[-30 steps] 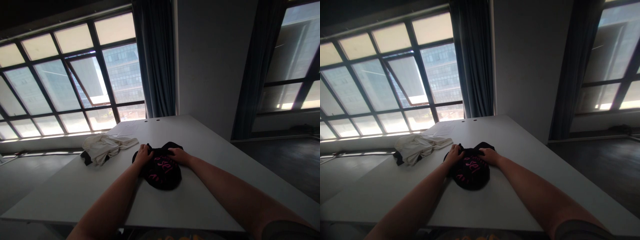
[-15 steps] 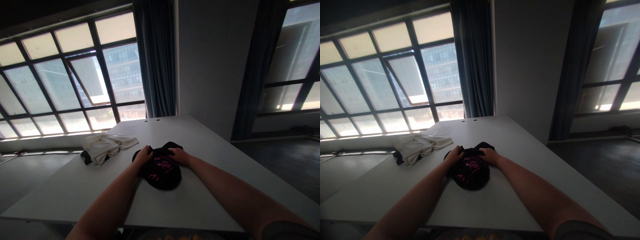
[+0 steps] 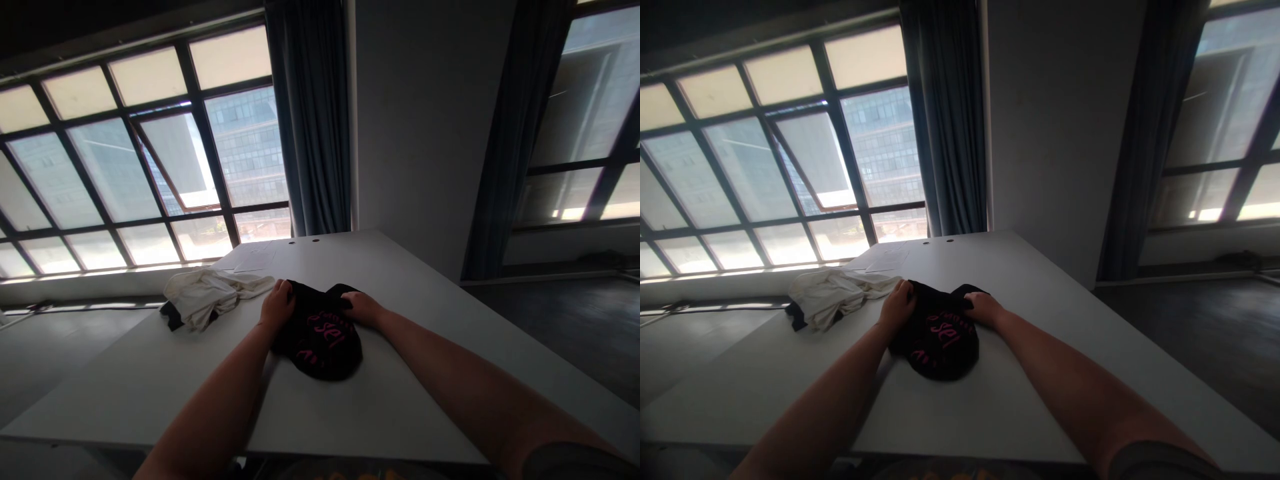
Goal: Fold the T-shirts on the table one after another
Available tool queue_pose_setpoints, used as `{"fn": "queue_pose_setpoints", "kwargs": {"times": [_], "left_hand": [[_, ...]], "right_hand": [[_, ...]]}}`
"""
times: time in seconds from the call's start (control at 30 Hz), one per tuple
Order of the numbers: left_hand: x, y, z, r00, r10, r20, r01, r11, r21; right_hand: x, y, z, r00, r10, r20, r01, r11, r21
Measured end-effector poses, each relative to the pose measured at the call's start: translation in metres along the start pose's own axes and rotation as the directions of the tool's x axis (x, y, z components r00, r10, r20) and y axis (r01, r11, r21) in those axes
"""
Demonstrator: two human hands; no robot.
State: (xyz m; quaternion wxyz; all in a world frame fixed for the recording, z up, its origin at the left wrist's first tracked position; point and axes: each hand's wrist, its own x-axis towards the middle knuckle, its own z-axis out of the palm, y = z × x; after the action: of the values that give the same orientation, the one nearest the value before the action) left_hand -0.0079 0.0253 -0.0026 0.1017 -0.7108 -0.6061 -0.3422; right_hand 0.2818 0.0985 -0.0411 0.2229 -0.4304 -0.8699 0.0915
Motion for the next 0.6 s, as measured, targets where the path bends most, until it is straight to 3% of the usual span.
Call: {"fn": "queue_pose_setpoints", "kwargs": {"times": [0.33,0.6], "left_hand": [[0.008,-0.045,-0.004,0.983,-0.148,-0.104,0.154,0.987,0.054],[0.012,-0.068,-0.002,0.950,-0.312,-0.028,0.313,0.947,0.065]], "right_hand": [[-0.001,0.007,0.000,0.998,0.059,-0.036,-0.063,0.989,-0.133],[-0.005,0.001,-0.012,0.990,0.095,-0.106,-0.097,0.995,-0.018]]}}
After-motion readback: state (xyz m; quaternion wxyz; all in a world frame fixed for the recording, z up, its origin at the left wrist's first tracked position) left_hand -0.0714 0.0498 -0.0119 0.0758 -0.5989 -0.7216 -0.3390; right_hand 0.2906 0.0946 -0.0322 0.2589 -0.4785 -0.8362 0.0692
